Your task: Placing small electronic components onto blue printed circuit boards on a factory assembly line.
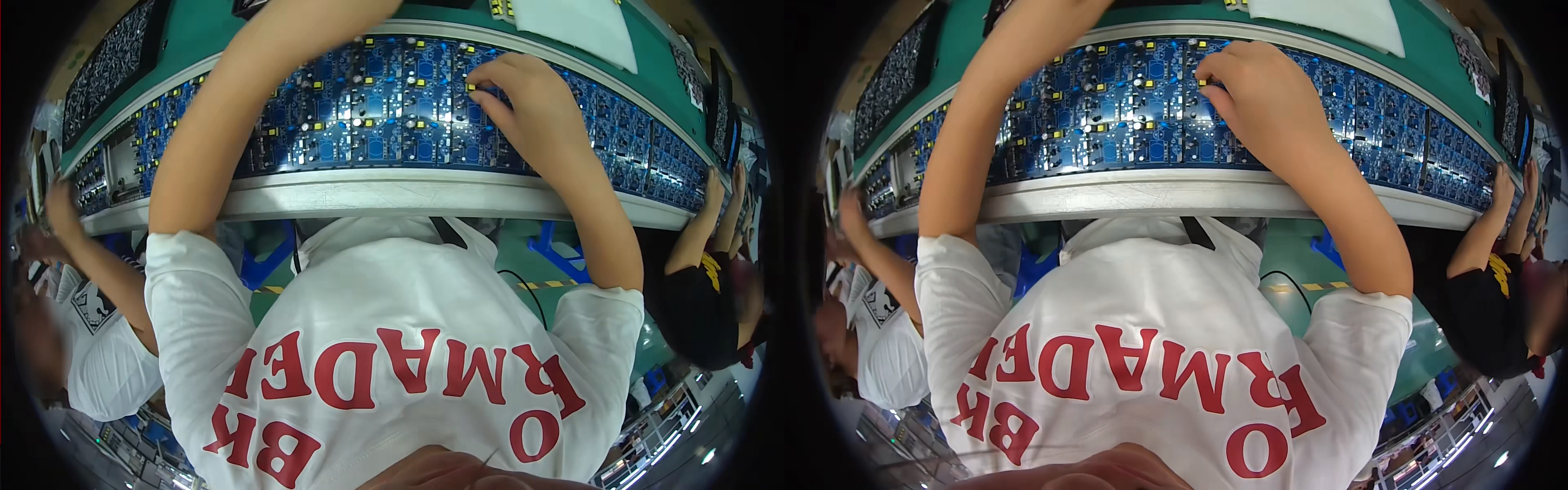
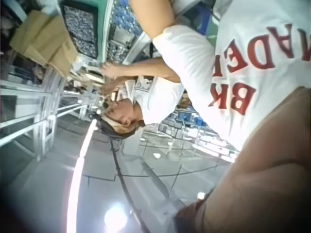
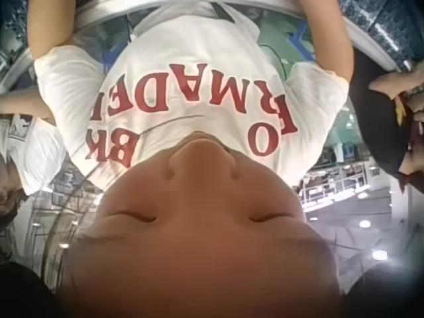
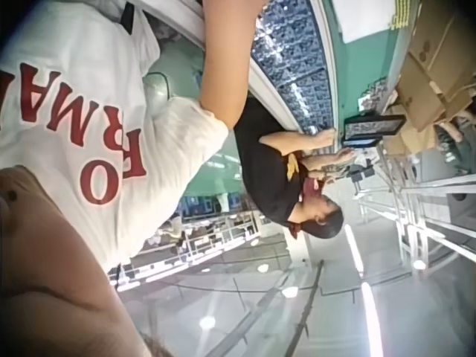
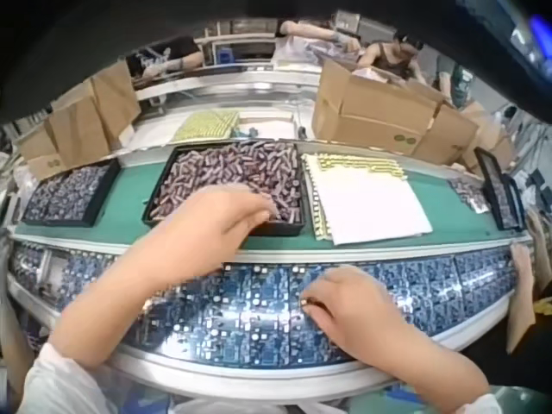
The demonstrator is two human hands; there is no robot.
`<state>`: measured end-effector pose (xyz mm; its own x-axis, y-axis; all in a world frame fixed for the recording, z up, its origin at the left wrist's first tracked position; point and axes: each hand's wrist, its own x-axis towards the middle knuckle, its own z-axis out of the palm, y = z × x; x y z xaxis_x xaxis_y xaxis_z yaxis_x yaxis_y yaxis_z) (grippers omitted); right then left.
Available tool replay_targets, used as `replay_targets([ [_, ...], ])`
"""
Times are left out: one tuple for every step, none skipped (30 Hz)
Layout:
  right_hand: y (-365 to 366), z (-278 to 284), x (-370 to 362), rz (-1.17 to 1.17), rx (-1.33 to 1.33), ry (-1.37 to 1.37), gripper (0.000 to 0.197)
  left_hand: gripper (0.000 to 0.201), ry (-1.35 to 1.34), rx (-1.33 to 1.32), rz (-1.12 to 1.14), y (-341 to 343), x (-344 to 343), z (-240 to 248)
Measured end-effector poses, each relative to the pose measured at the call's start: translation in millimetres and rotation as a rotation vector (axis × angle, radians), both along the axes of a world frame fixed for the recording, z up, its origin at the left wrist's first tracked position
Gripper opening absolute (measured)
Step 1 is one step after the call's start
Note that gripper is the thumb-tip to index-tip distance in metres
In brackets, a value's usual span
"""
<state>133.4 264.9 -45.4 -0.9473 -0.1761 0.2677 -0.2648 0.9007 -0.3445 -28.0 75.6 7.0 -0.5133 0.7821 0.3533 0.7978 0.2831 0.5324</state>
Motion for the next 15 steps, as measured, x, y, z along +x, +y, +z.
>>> replay_targets([
  [1.3, 1.5, -1.6, 0.015, -0.013, 0.023, 0.018, 0.02, -0.061, 0.063, -0.077, -5.1, 7.8, -2.6],
  [5.4, 6.5, -6.0, 0.008, -0.023, 0.033, 0.018, 0.02, -0.052, 0.052, -0.084, -11.1, 11.9, -9.3],
  [12.7, 16.0, -13.0, -0.092, -0.121, -0.034, 0.016, 0.017, -0.159, 0.02, -0.122, -19.7, 15.1, -19.2],
  [21.5, 24.6, -20.8, -0.188, -0.224, -0.102, 0.015, 0.017, -0.266, -0.017, -0.155, -29.2, 18.2, -28.4],
  [38.7, 32.1, -33.5, -0.196, -0.238, -0.095, 0.015, 0.021, -0.377, -0.055, -0.191, -34.9, 20.6, -32.9],
  [65.6, 39.9, -47.1, -0.307, -0.265, -0.025, 0.019, 0.021, -0.372, -0.064, -0.217, -33.6, 21.7, -32.6],
  [89.2, 42.5, -56.9, -0.419, -0.289, 0.045, 0.024, 0.023, -0.482, -0.101, -0.208, -31.7, 22.7, -31.7],
  [104.9, 35.2, -67.2, -0.43, -0.305, 0.048, 0.024, 0.025, -0.591, -0.147, -0.177, -33.4, 25.2, -31.0],
  [120.4, 28.8, -77.1, -0.493, -0.208, 0.129, 0.024, 0.027, -0.7, -0.188, -0.147, -32.8, 27.1, -30.8],
  [135.1, 22.3, -83.4, -0.557, -0.108, 0.208, 0.025, 0.027, -0.696, -0.202, -0.159, -31.6, 29.3, -31.6],
  [137.8, 22.5, -86.7, -0.61, -0.008, 0.285, 0.026, 0.027, -0.667, -0.177, -0.146, -32.8, 31.6, -33.0],
  [140.6, 22.4, -86.7, -0.617, -0.016, 0.284, 0.026, 0.026, -0.638, -0.152, -0.134, -33.2, 33.5, -34.8],
  [142.5, 22.0, -87.5, -0.605, 0.022, 0.269, 0.025, 0.026, -0.609, -0.127, -0.124, -32.6, 34.8, -36.7],
  [140.7, 23.4, -87.9, -0.595, 0.059, 0.255, 0.025, 0.026, -0.607, -0.137, -0.128, -31.9, 35.5, -38.3],
  [139.9, 24.5, -88.0, -0.584, 0.096, 0.24, 0.025, 0.023, -0.569, -0.123, -0.134, -30.4, 36.1, -40.0],
])
